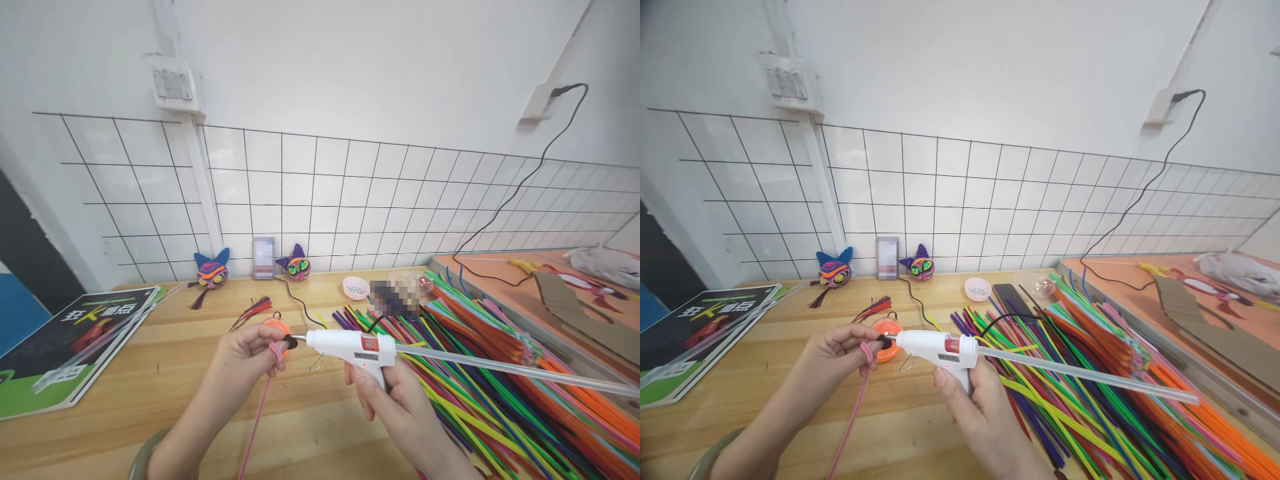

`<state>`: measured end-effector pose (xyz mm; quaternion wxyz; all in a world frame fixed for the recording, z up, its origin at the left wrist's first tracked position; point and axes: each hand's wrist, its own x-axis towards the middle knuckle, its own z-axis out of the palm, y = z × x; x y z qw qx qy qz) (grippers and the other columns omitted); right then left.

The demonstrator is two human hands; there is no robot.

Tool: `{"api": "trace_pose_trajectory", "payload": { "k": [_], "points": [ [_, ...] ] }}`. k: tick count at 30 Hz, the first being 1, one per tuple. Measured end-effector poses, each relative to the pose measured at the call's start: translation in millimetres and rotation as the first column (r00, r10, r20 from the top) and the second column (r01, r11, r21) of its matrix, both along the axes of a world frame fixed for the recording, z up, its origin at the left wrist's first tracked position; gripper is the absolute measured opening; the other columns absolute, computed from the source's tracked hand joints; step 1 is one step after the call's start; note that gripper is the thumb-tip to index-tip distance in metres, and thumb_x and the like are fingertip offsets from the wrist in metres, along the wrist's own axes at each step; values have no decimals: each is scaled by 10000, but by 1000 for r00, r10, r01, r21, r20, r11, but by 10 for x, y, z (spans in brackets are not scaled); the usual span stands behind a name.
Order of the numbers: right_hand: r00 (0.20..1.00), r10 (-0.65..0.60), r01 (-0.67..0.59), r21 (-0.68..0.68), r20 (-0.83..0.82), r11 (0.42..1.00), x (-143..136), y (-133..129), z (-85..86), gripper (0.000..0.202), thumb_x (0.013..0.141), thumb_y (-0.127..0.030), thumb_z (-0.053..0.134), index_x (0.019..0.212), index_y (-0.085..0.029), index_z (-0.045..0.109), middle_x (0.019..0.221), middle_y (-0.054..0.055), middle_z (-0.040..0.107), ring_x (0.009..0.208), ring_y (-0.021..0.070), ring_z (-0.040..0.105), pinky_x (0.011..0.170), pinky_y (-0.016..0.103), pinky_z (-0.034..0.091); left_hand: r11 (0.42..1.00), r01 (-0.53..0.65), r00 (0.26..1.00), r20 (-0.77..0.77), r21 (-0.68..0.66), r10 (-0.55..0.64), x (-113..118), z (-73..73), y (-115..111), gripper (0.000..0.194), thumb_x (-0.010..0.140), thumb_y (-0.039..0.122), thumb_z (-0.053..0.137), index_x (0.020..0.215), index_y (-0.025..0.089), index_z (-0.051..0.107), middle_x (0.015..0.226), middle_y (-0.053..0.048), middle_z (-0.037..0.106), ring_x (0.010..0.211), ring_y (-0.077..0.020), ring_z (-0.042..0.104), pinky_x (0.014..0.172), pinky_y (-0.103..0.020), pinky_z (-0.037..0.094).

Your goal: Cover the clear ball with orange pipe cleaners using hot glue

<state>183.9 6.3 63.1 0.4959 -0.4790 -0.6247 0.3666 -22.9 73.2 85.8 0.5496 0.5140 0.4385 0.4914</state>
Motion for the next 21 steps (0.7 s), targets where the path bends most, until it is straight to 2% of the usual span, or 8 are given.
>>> {"api": "trace_pose_trajectory", "payload": {
  "k": [3, 9, 21],
  "points": [
    [1000, 12, -13, -24, -16, 1000, 1, -2, -10, 338, 893, -482, 462, 970, -165, 554, 638, -22, 473, 519, 128, 425, 498, 252, 378, 1000, -4, 1000, 2, -3, 4, 10, 9, 0, 66, 536, 145, 697, 592, 169, 672, 481, 31, 690, 418, -94, 559, 407, -198, 460],
    [999, -26, 26, 14, 47, 1000, 15, -3, -17, 395, 896, -492, 448, 1077, -152, 537, 620, -25, 465, 535, 147, 429, 537, 275, 375, 1000, 0, 1000, -2, 0, 0, 2, 30, -18, 66, 539, 133, 678, 589, 175, 674, 438, 50, 660, 395, -87, 548, 410, -194, 458],
    [996, -49, 47, 37, 69, 998, 17, 0, -9, 406, 889, -506, 454, 1044, -155, 588, 559, -27, 478, 513, 156, 438, 547, 282, 381, 1000, 2, 1000, 17, 2, -2, -12, 1, 6, 76, 542, 128, 688, 595, 181, 677, 482, 35, 691, 401, -93, 558, 408, -199, 456]
  ]
}}
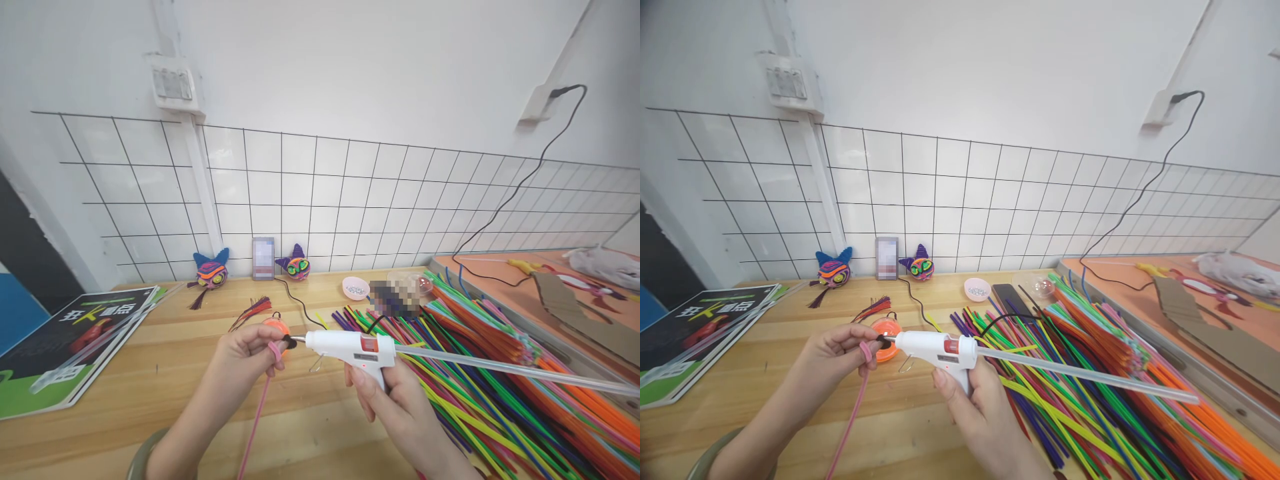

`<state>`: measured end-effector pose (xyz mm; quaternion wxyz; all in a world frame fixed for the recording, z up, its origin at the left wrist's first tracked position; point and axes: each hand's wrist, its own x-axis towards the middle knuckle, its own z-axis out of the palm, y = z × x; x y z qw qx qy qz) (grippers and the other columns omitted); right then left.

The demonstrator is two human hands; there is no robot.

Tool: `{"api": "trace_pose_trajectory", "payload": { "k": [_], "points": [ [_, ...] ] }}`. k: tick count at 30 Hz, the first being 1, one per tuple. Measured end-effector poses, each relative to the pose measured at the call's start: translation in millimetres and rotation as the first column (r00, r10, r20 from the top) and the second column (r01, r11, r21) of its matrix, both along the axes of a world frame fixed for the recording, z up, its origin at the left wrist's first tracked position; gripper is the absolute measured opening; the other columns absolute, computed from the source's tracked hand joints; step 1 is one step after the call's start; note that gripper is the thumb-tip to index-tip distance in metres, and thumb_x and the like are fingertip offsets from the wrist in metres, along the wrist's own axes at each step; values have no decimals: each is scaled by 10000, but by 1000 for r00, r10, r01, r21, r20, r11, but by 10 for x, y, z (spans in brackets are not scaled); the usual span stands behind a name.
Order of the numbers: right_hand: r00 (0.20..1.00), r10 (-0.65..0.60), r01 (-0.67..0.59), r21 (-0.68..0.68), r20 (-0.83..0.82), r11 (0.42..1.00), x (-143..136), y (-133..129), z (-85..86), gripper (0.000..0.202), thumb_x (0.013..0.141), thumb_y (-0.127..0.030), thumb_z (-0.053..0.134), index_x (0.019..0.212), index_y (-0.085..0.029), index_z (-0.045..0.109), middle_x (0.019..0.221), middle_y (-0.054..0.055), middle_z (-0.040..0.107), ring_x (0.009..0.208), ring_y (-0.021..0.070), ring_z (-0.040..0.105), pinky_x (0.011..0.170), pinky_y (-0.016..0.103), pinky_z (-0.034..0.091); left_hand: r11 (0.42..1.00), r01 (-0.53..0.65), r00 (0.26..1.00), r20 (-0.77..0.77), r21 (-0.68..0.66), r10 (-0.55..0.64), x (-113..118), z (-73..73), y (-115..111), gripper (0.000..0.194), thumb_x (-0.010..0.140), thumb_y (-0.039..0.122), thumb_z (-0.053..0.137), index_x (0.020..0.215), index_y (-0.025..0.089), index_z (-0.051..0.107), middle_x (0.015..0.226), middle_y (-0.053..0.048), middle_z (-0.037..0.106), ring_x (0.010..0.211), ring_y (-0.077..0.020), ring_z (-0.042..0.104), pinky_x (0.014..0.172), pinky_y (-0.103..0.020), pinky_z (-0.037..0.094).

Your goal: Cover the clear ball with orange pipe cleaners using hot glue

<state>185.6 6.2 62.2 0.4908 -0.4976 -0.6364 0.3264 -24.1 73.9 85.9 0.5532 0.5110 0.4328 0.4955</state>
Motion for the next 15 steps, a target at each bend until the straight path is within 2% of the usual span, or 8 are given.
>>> {"api": "trace_pose_trajectory", "payload": {
  "k": [5, 15],
  "points": [
    [1000, -7, 8, 16, -15, 1000, -8, 0, 22, 398, 877, -516, 472, 994, -161, 610, 591, -9, 519, 502, 148, 445, 512, 272, 391, 1000, -8, 1000, -3, -6, 8, 6, 13, -1, 77, 532, 131, 690, 586, 183, 675, 459, 40, 679, 407, -101, 567, 408, -202, 460],
    [997, 12, -15, -33, -80, 999, -12, 0, -22, 382, 884, -496, 474, 1035, -158, 566, 595, -32, 459, 491, 128, 421, 464, 245, 370, 1000, -5, 1000, -3, -11, 5, 7, 52, -28, 70, 511, 165, 714, 572, 173, 682, 457, 27, 687, 395, -94, 554, 406, -199, 453]
  ]
}}
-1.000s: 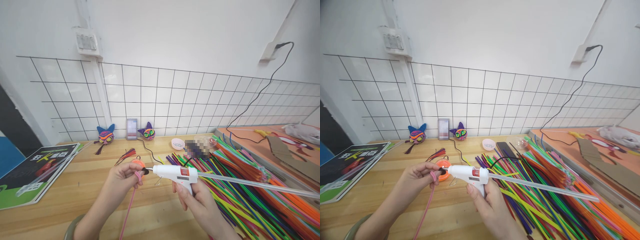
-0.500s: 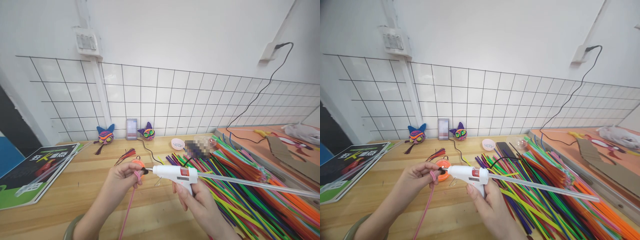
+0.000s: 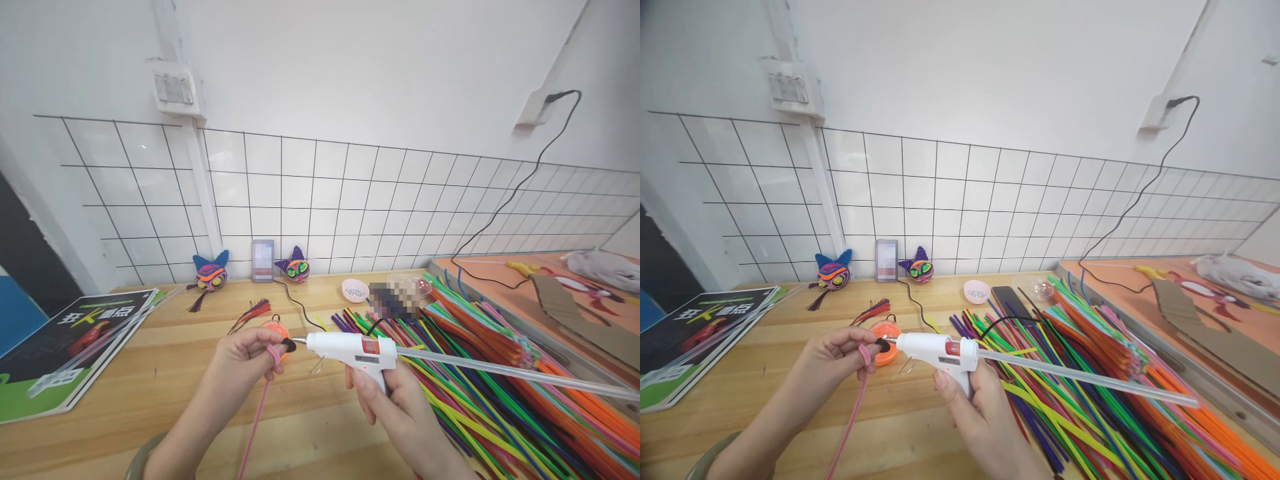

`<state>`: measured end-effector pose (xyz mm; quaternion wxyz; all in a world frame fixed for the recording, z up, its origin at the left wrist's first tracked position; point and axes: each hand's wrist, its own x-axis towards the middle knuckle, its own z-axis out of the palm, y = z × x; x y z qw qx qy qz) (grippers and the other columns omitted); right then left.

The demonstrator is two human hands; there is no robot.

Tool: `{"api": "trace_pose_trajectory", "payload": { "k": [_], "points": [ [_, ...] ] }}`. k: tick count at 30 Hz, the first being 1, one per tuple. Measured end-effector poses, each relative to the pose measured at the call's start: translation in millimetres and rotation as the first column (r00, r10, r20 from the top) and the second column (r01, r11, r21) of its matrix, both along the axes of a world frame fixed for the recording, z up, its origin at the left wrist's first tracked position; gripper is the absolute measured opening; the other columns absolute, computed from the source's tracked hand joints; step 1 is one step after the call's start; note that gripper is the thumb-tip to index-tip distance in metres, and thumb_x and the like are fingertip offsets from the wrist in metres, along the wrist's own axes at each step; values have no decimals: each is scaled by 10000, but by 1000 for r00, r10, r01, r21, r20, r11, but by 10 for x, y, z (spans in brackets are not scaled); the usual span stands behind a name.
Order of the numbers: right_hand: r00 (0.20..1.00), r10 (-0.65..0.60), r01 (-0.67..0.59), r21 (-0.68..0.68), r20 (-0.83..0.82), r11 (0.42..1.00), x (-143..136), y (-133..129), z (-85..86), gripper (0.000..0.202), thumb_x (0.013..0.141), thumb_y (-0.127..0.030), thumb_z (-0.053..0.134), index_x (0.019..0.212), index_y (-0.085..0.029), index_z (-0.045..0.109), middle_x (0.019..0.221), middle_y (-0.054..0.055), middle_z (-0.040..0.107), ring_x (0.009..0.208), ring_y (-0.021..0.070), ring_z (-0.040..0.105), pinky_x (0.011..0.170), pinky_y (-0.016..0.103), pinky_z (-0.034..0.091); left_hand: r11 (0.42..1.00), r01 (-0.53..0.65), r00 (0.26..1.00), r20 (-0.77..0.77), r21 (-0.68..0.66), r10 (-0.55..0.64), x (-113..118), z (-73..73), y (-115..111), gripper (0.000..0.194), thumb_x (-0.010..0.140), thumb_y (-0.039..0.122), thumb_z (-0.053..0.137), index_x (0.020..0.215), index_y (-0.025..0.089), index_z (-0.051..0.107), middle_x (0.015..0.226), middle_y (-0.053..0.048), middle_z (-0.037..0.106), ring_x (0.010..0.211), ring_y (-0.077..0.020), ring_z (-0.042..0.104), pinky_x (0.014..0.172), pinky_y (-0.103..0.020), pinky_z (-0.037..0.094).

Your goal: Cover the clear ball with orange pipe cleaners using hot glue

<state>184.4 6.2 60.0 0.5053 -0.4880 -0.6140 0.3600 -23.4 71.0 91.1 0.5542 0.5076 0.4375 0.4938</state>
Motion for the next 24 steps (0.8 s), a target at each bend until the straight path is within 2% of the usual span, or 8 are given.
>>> {"api": "trace_pose_trajectory", "payload": {
  "k": [5, 8, 13, 24],
  "points": [
    [999, -29, 28, 32, 18, 999, 2, 10, 22, 362, 855, -516, 508, 829, -171, 612, 582, -11, 502, 483, 130, 436, 470, 249, 390, 1000, -17, 1000, 10, -18, 18, 21, 35, 6, 68, 491, 163, 709, 552, 173, 680, 431, 40, 668, 375, -93, 544, 390, -201, 442],
    [999, -36, 36, 28, 1, 999, -9, 6, 26, 371, 858, -520, 503, 755, -175, 595, 561, -19, 470, 486, 126, 426, 468, 242, 388, 1000, -26, 1000, 18, -8, 26, 11, 37, 21, 64, 492, 151, 695, 549, 179, 687, 446, 42, 678, 381, -93, 555, 397, -200, 447],
    [996, -57, 57, 5, -66, 998, -45, -16, 26, 392, 849, -542, 508, 733, -174, 578, 577, -27, 448, 491, 115, 411, 451, 229, 376, 999, -29, 1000, 13, -14, 29, 7, 53, 14, 54, 478, 154, 692, 525, 181, 689, 428, 45, 671, 366, -88, 543, 388, -195, 437],
    [999, -40, 40, 22, -4, 999, -15, 8, -3, 393, 842, -549, 507, 794, -176, 620, 647, 16, 553, 543, 145, 474, 534, 254, 420, 999, -26, 999, 19, -27, 27, 17, 50, 18, 59, 469, 181, 710, 520, 178, 682, 427, 40, 676, 354, -87, 531, 378, -198, 441]
  ]
}}
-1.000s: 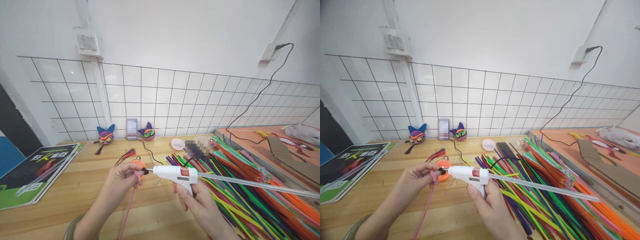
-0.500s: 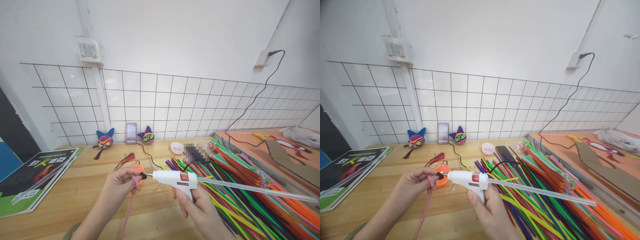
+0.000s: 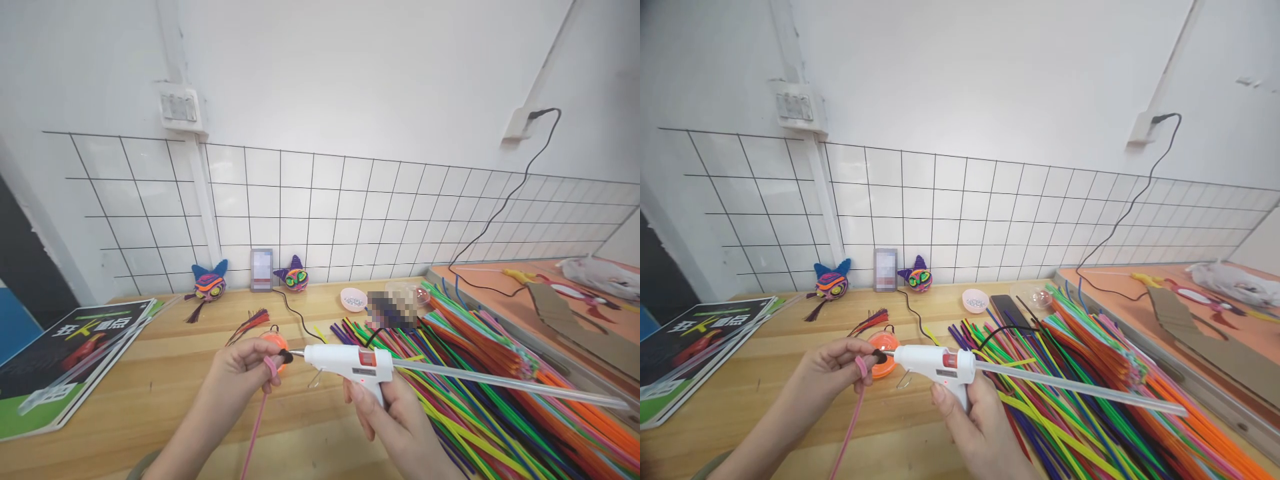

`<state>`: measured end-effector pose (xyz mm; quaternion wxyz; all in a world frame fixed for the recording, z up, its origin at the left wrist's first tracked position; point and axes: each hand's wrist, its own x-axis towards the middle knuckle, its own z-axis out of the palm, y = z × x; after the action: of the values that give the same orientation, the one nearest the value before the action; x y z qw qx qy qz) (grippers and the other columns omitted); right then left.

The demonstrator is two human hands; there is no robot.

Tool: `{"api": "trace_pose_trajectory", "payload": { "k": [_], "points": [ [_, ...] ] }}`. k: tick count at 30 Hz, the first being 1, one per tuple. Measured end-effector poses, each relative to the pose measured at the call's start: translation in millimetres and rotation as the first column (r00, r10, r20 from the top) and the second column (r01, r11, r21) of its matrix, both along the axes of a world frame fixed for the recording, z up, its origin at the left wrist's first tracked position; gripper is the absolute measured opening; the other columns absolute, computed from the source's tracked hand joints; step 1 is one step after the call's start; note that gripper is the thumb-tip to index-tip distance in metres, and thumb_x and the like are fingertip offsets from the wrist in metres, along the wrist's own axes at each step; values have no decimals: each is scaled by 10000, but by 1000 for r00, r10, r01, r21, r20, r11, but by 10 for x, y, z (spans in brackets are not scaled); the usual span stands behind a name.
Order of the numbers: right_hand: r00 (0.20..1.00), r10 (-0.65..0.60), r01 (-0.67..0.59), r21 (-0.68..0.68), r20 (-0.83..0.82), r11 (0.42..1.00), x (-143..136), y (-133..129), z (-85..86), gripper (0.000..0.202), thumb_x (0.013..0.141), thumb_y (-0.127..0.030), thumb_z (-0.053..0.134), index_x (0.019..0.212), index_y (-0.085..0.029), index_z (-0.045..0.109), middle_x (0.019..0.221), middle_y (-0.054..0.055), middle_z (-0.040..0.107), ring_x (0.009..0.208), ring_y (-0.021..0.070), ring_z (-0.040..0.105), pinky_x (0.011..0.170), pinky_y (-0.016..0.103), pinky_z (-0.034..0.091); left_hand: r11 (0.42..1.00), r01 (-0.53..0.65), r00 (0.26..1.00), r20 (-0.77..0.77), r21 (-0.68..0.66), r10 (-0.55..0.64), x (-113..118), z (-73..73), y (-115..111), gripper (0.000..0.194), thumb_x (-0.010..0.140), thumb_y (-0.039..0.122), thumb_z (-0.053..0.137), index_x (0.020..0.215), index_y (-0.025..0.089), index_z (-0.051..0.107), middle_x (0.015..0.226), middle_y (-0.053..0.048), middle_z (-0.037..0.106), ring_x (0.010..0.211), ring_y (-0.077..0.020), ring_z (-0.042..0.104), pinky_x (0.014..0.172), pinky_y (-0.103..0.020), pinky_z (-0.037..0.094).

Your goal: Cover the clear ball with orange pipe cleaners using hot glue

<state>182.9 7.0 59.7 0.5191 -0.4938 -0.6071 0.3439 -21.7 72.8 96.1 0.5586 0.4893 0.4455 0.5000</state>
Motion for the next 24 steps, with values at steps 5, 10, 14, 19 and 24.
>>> {"api": "trace_pose_trajectory", "payload": {
  "k": [5, 10, 14, 19, 24],
  "points": [
    [1000, -20, 20, -2, -9, 1000, -17, -16, 10, 371, 847, -525, 517, 777, -174, 615, 624, 2, 532, 526, 135, 459, 526, 252, 415, 1000, -2, 1000, 3, -9, 2, 0, -8, -4, 78, 464, 183, 716, 536, 175, 686, 462, 22, 700, 375, -99, 551, 380, -204, 451],
    [1000, -28, 28, 7, 13, 1000, -1, -13, -13, 367, 855, -515, 507, 767, -176, 612, 582, -12, 504, 512, 136, 449, 524, 256, 410, 1000, -6, 1000, 1, -9, 6, 8, -4, -18, 75, 462, 182, 716, 529, 174, 681, 451, 24, 692, 370, -96, 543, 379, -203, 449],
    [1000, -13, 12, 19, 19, 1000, 13, 9, -45, 378, 850, -527, 504, 749, -178, 607, 539, -25, 474, 476, 129, 421, 489, 248, 386, 1000, 4, 1000, -4, -9, -4, 8, -2, -23, 62, 471, 181, 707, 527, 172, 682, 416, 32, 665, 380, -99, 543, 381, -198, 446],
    [1000, -6, 6, 20, 18, 1000, 9, 9, -23, 394, 852, -544, 489, 741, -181, 596, 526, -32, 454, 483, 131, 413, 494, 247, 382, 1000, 26, 1000, -16, -14, -26, 11, -23, -9, 67, 474, 175, 707, 537, 171, 685, 460, 18, 696, 385, -97, 547, 388, -204, 457],
    [1000, -6, 6, 1, 18, 1000, 11, 4, -21, 407, 839, -566, 493, 737, -187, 601, 539, -23, 467, 496, 139, 425, 510, 252, 397, 999, 20, 1000, -19, -31, -21, 12, -32, -2, 85, 460, 175, 709, 541, 170, 684, 470, 9, 706, 381, -98, 547, 382, -205, 453]
  ]
}}
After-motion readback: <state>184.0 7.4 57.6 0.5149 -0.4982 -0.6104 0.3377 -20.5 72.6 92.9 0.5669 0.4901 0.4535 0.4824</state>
